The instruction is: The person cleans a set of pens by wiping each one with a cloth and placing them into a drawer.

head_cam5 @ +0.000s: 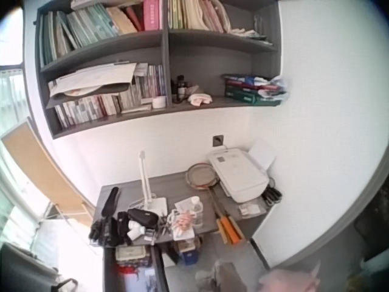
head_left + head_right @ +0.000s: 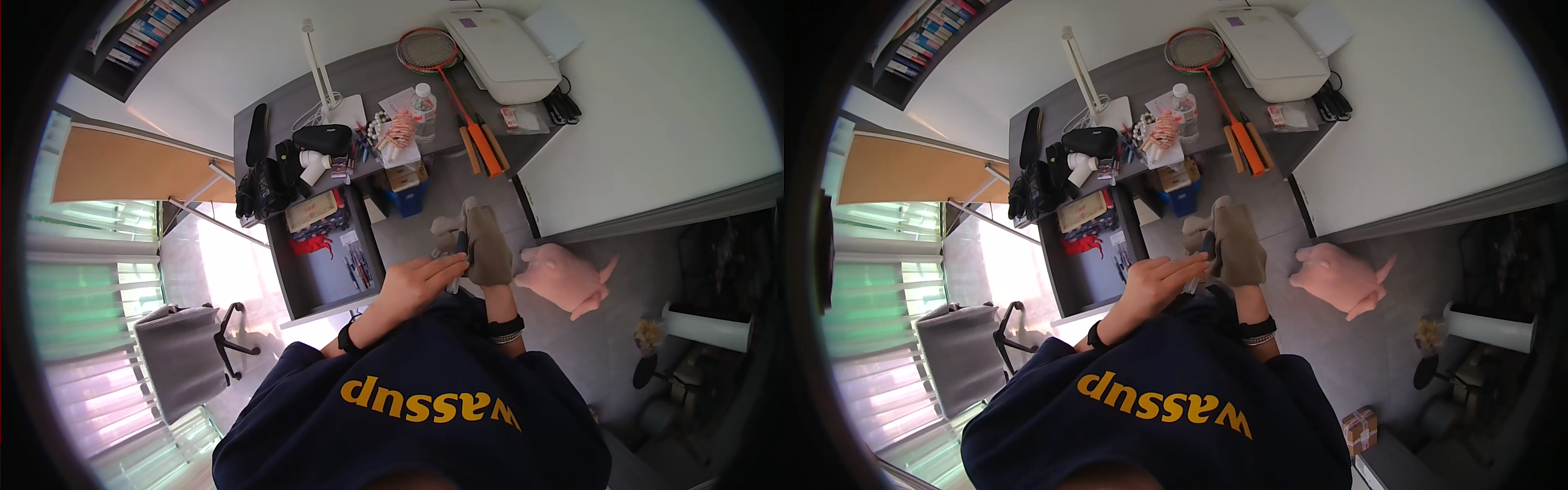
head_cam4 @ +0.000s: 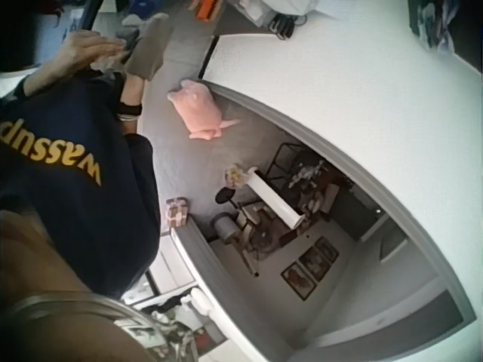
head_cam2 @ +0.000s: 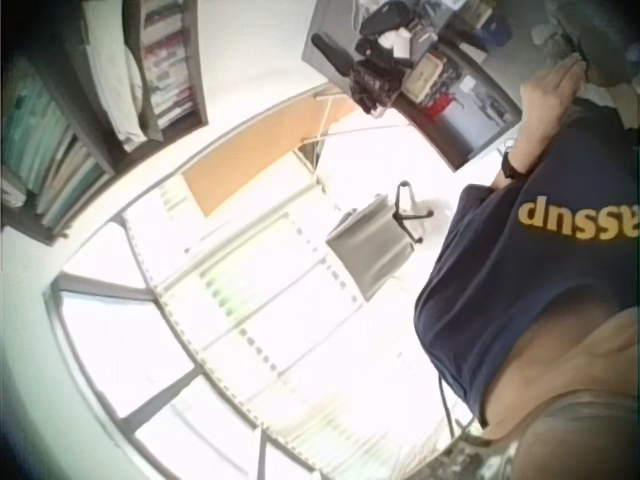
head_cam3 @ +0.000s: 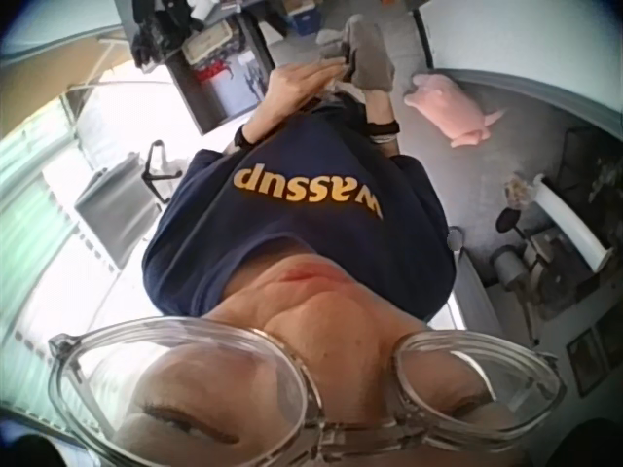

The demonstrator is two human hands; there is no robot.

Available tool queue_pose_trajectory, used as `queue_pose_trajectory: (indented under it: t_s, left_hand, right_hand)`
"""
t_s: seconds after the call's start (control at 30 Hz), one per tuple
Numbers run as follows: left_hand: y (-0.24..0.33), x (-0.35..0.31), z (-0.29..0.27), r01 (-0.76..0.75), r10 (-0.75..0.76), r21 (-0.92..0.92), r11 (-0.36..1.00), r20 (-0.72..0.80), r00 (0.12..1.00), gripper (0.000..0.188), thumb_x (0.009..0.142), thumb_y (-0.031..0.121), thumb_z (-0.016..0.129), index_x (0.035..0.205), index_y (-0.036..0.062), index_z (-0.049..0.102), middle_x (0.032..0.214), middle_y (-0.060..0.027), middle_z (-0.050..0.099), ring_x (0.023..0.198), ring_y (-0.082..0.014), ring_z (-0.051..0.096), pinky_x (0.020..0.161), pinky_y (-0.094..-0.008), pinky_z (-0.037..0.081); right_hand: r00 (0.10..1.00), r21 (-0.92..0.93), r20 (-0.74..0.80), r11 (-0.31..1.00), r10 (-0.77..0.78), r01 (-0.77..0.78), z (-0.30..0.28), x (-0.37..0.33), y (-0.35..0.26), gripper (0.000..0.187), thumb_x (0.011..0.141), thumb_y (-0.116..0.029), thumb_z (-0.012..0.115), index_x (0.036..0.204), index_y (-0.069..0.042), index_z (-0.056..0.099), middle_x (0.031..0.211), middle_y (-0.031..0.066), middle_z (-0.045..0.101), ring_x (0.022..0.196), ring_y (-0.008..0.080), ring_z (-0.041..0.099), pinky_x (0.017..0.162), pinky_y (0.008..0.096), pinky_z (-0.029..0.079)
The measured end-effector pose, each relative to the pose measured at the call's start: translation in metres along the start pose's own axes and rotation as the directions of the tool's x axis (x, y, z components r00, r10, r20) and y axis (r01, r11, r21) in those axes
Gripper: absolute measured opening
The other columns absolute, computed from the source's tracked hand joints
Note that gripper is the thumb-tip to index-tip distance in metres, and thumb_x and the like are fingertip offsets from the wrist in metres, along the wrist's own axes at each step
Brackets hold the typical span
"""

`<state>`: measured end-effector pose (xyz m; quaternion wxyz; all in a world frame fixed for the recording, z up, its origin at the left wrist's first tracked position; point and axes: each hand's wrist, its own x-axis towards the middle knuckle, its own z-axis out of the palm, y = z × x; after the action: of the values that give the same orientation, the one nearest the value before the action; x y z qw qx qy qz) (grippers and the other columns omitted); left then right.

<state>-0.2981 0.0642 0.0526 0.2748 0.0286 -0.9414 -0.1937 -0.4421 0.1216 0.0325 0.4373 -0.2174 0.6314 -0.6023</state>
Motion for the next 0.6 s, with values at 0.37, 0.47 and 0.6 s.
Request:
queue_pose_trajectory:
  t_s: [0.37,0.47,0.6]
  left_hand:
    - [-0.02,0.0,0.003,0.173,-0.171,0.034,0.984,-0.067,0.983,0.025,0.066,0.005,0.061,0.091,0.0086,0.061,0.096,-0.0019,0.061,0.062,-0.0141,0.057,0.052,-0.0231,0.045]
    - [-0.027,0.003,0.003,0.296,-0.363,-0.287,0.911,-0.219,0.906,0.02,0.069,0.003,0.063,0.088,0.006,0.063,0.092,-0.005,0.062,0.069,-0.0168,0.06,0.055,-0.0228,0.046]
    - [-0.029,0.008,-0.002,0.445,-0.53,-0.462,0.767,-0.068,0.845,0.018,0.069,0.003,0.065,0.087,0.0044,0.063,0.088,-0.0074,0.063,0.073,-0.0189,0.061,0.059,-0.0231,0.047]
  right_hand:
    - [0.843,-0.85,0.292,0.282,-0.451,0.445,0.003,0.0,-0.008,0.017,0.081,-0.019,0.044,0.088,-0.003,0.046,0.092,0.0148,0.057,0.073,0.0229,0.056,0.061,0.0303,0.045]
    - [0.899,-0.692,0.145,0.606,-0.414,0.391,-0.001,0.004,0.018,0.02,0.08,-0.019,0.048,0.092,-0.003,0.046,0.095,0.0142,0.057,0.075,0.0222,0.056,0.063,0.0297,0.045]
    - [0.968,0.152,0.061,0.96,-0.245,0.233,-0.001,0.013,0.03,0.032,0.077,-0.022,0.057,0.098,-0.002,0.044,0.099,0.011,0.054,0.08,0.0198,0.055,0.067,0.0289,0.045]
